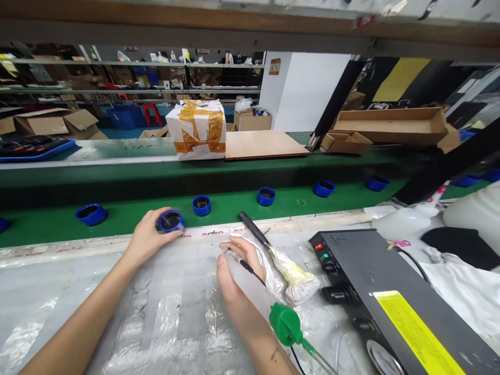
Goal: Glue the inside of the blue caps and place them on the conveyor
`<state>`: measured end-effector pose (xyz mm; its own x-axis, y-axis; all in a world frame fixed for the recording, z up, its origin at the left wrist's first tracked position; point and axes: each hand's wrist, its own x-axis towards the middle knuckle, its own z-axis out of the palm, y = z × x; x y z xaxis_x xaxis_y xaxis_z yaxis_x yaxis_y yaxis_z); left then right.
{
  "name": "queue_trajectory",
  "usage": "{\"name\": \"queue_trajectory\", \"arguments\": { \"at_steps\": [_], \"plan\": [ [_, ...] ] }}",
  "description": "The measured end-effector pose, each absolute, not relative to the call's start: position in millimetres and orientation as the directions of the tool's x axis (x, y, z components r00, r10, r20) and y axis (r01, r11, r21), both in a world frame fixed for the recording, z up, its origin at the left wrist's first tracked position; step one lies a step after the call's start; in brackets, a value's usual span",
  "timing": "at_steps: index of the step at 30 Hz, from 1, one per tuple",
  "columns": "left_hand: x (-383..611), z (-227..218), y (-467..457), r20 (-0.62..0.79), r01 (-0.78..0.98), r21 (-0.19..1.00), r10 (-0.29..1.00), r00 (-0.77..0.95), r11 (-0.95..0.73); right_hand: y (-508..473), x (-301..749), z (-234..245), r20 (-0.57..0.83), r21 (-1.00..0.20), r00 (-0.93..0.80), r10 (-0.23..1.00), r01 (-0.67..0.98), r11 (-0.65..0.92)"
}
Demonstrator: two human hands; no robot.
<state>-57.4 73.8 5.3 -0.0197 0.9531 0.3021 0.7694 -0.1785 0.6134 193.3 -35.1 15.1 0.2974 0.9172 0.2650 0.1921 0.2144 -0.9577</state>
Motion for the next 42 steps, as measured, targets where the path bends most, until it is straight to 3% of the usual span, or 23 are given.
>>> {"name": "queue_trajectory", "arguments": {
  "at_steps": [4, 7, 9, 13, 16, 18, 25, 29, 34, 42],
  "plan": [
    [-86, 0, 99, 0.208, 0.756, 0.65, 0.938, -0.278, 0.08, -33, 190, 17, 0.287, -0.953, 0.284, 0.915, 0.183, 0.242],
    [-90, -7, 105, 0.183, 0.682, 0.727, 0.935, -0.305, 0.081, -32, 187, 20, 0.327, -0.938, 0.271, 0.905, 0.206, 0.278],
    [-86, -9, 101, 0.262, 0.691, 0.723, 0.916, -0.305, 0.024, -31, 186, 21, 0.35, -0.929, 0.253, 0.902, 0.213, 0.301],
    [-61, -4, 87, 0.47, 0.848, 0.514, 0.87, -0.15, -0.131, -24, 186, 17, 0.437, -0.892, 0.263, 0.86, 0.247, 0.378],
    [-31, -2, 91, 0.406, 0.902, 0.382, 0.913, 0.031, -0.201, -20, 185, 10, 0.537, -0.836, 0.263, 0.802, 0.295, 0.463],
    [-12, -3, 103, 0.348, 0.905, 0.375, 0.936, 0.061, -0.199, -19, 187, 6, 0.577, -0.809, 0.249, 0.778, 0.303, 0.504],
    [8, 1, 106, 0.347, 0.823, 0.448, 0.916, 0.2, -0.349, -22, 202, 12, 0.547, -0.835, 0.344, 0.764, 0.287, 0.469],
    [0, -1, 57, 0.387, 0.663, 0.562, 0.866, 0.318, -0.495, -23, 204, 16, 0.402, -0.914, 0.416, 0.816, 0.126, 0.385],
    [1, -6, 26, 0.344, 0.523, 0.712, 0.882, 0.322, -0.469, -25, 198, 7, 0.326, -0.933, 0.305, 0.895, -0.052, 0.357],
    [3, -9, 29, 0.278, 0.49, 0.765, 0.901, 0.332, -0.417, -28, 197, 3, 0.43, -0.899, 0.211, 0.878, 0.194, 0.393]
  ]
}}
